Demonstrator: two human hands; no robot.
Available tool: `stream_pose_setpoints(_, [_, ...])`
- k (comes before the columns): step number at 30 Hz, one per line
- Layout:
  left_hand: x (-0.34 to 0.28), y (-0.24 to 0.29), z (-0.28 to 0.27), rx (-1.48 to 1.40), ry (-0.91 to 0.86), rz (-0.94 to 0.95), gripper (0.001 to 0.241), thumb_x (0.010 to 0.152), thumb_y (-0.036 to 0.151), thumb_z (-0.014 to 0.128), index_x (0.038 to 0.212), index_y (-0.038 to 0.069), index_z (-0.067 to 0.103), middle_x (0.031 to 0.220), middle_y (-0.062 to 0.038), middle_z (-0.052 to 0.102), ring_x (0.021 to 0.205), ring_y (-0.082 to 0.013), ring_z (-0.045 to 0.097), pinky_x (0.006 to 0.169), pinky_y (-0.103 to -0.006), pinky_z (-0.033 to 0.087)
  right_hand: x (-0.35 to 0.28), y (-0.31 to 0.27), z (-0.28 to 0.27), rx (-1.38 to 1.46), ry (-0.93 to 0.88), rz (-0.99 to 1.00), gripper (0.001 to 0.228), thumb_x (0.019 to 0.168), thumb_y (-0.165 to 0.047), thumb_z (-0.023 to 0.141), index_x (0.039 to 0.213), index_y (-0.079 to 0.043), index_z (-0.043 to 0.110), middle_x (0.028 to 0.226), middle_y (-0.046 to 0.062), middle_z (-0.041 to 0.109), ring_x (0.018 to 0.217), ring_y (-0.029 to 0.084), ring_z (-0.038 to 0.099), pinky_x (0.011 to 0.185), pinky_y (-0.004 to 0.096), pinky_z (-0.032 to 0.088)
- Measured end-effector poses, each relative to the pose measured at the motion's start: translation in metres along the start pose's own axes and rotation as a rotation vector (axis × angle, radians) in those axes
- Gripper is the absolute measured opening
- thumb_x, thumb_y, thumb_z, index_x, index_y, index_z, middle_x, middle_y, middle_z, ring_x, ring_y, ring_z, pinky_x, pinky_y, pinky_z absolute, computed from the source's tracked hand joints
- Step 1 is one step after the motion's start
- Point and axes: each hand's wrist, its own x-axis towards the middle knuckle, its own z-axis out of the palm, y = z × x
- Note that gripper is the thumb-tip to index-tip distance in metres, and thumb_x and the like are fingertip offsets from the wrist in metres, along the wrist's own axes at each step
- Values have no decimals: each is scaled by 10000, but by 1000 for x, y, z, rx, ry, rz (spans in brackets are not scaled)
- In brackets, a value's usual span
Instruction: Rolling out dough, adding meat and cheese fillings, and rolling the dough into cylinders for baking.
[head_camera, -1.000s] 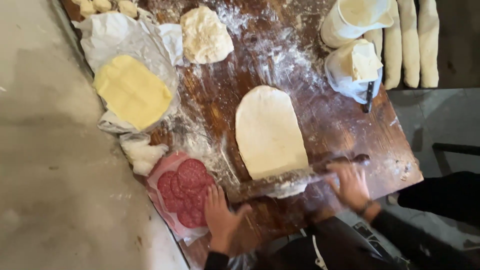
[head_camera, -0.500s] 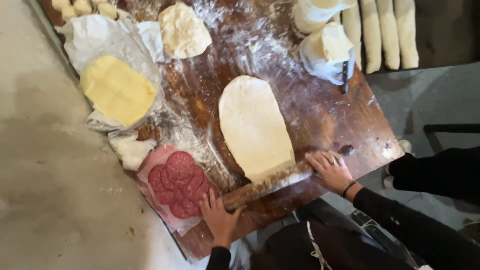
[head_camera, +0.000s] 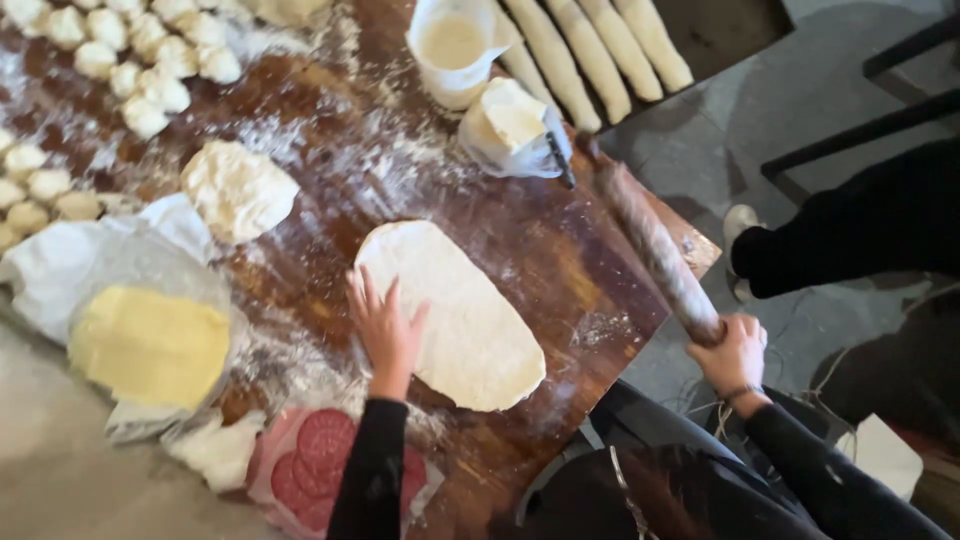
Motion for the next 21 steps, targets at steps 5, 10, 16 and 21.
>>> stream_pose_setpoints(5, [91,-16,39,25,-111,176,698,819,447,818,1355,40,633,1598,-242,422,1518,-444,307,1228,-601,250,49,-40,25,-17,-124,133,581,638,-387,897,1059,-30,714,1194,198,628,1175,383,566,1030,480,486])
stream_pose_setpoints(10, [114,-35,82,119,-190,359,691,865,492,759,1363,33,622,1526,-250,531,1509,-400,391,1232,-515,324,54,-76,21,103,-52,222,666,601,-359,894,1160,-52,700,1222,217,595,1169,411,529,1003,484,471])
stream_pose_setpoints(16, [135,4,24,275,-503,226,819,910,615,663,1454,5,608,1310,-187,658,1239,-339,583,1029,-463,461,41,-147,0,73,75,-61,824,626,-332,878,1347,-50,596,1360,191,553,1271,416,466,1030,533,388])
stream_pose_setpoints(21, [123,-36,51,-15,-530,627,525,595,502,835,906,110,675,1045,-126,736,1018,-323,671,877,-458,529,29,-207,31,262,-342,-469,789,750,-361,836,1435,-99,543,1506,135,506,1412,351,453,1155,480,366])
